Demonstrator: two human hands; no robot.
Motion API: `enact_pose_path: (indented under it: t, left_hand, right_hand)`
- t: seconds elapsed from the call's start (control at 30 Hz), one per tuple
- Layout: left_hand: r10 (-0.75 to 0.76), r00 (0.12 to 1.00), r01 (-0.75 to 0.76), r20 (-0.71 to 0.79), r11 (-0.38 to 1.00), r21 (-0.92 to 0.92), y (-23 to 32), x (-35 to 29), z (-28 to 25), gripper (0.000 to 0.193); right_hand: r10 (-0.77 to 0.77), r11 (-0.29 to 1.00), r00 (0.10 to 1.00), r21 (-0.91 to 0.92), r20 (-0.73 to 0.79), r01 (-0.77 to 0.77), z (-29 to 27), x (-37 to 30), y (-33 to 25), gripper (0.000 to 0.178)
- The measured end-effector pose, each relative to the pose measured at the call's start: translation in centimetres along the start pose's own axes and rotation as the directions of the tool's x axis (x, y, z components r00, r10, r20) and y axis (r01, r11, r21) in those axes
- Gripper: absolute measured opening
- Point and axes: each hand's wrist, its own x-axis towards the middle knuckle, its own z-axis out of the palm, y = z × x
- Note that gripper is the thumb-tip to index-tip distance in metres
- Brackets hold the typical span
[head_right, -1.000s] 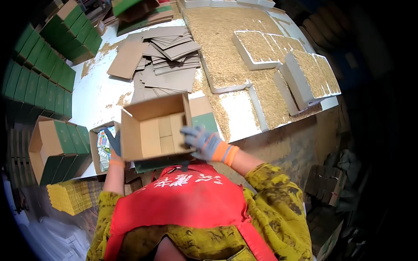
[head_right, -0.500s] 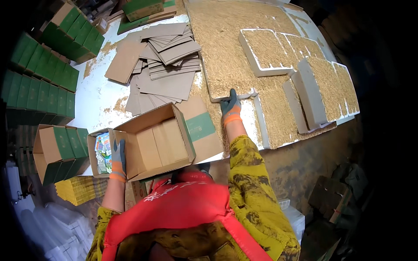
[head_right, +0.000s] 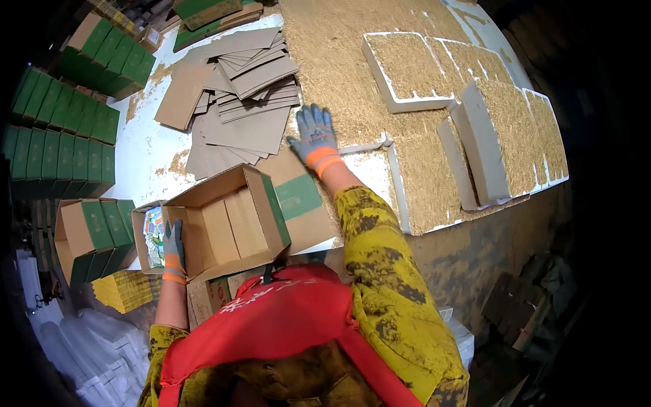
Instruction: The person folds a cardboard box, places a foam tray filled with grain inside, adds a packet, and seals the box with a cardboard insert before stacking it.
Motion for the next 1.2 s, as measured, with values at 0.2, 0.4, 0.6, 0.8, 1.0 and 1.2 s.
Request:
enact_pose_path:
  t: [0.2, 0.4, 0.6, 0.8, 1.0, 1.2]
  left_hand:
    - [-0.111, 0.991, 0.118, 0.072, 0.987, -0.112, 1.9, -0.7, -0.8, 0.072]
    - [-0.166, 0.972, 0.196, 0.164, 0.963, -0.185, 4.0, -1.1, -0.1, 0.072]
    - [0.284, 0.959, -0.276, -0.011, 0.939, 0.204, -0.7, -0.1, -0.4, 0.054]
    - [-0.078, 0.994, 0.089, 0.071, 0.984, -0.157, 4.0, -1.7, 1.1, 0.062]
    - [-0.093, 0.994, 0.106, 0.058, 0.954, -0.279, 4.5, -2.2, 0.9, 0.06]
    - [-0.05, 0.988, 0.085, 0.144, 0.965, -0.248, 4.1, -0.4, 0.9, 0.068]
  right_hand:
    - [0.608, 0.794, 0.722, 0.258, -0.329, -0.55, -2.3, -10.4, 2.3, 0.064]
    - [0.69, -0.102, 0.712, 0.992, 0.128, -0.08, 8.4, -10.1, 5.6, 0.057]
    - [0.546, -0.629, 0.816, 0.736, 0.191, 0.248, 10.0, -7.6, 7.1, 0.042]
    - [0.865, -0.475, 0.227, 0.875, 0.447, 0.089, 4.0, -3.0, 3.3, 0.048]
    - [0.793, -0.465, 0.526, 0.863, 0.308, 0.195, -3.4, -9.1, 0.1, 0.051]
    - [0.435, -0.504, 0.843, 0.862, 0.316, -0.063, -15.3, -16.9, -2.0, 0.053]
